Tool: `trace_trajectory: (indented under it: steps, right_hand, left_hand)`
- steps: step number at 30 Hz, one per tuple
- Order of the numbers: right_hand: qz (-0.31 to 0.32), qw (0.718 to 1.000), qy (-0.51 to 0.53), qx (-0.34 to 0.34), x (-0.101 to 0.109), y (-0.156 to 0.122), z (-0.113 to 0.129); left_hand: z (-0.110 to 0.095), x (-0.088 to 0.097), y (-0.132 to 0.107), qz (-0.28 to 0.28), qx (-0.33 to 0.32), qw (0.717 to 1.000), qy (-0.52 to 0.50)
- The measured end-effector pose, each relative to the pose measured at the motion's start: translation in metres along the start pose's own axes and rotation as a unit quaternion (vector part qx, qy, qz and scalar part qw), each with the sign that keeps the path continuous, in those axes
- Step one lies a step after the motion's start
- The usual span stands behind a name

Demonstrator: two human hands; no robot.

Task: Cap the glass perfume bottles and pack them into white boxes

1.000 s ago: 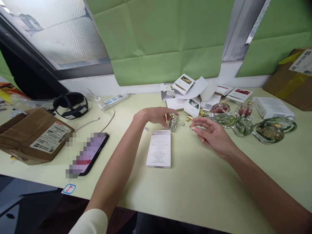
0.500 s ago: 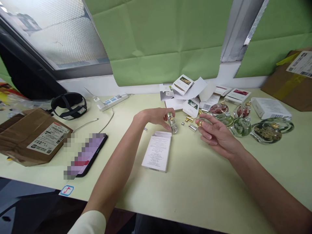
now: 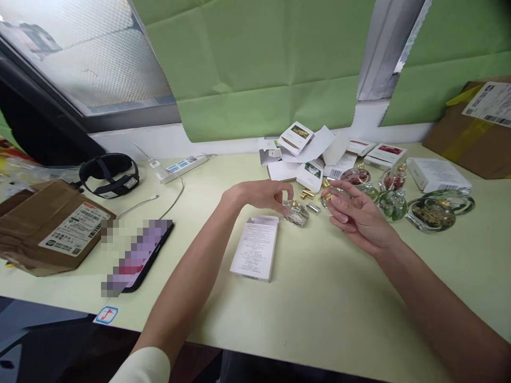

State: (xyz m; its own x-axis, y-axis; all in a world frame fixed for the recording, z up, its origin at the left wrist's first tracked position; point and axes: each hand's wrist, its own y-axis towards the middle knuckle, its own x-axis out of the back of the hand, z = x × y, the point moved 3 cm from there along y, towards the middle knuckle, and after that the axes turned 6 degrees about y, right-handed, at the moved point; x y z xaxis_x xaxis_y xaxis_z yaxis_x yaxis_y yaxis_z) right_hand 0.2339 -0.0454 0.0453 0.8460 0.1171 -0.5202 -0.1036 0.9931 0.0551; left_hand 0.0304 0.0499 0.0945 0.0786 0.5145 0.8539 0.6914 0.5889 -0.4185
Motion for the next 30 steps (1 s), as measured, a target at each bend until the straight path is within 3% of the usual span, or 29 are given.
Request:
trace_trajectory:
  steps: [6,11,13,17,20,24,30]
  right_hand:
    - [-0.026,0.995,-0.069,0.066,0.006,0.003,0.0]
    - [-0.029,0.992,-0.098,0.075,0.008,0.004,-0.003]
    - [-0.03,0.991,-0.108,0.078,0.008,0.005,-0.003]
    - [-0.039,0.979,-0.148,0.134,0.004,0.004,0.002]
    - [-0.046,0.953,-0.209,0.214,-0.004,-0.002,0.008]
    - [-0.066,0.892,-0.31,0.321,-0.015,-0.014,0.01]
    - [-0.049,0.847,-0.378,0.372,-0.018,-0.018,0.005]
  left_hand:
    - [-0.018,-0.005,0.002,0.021,-0.033,0.999,-0.003]
    - [-0.026,-0.005,-0.001,0.015,-0.03,0.999,0.006]
    - [-0.03,0.0,-0.004,-0.006,-0.039,0.999,0.002]
    - [-0.042,0.013,-0.013,-0.104,-0.112,0.987,-0.05]
    - [-0.052,0.018,-0.018,-0.159,-0.174,0.963,-0.128]
    - [-0.061,0.016,-0.018,-0.164,-0.221,0.943,-0.189]
    - [-0.064,0.014,-0.015,-0.175,-0.236,0.928,-0.23]
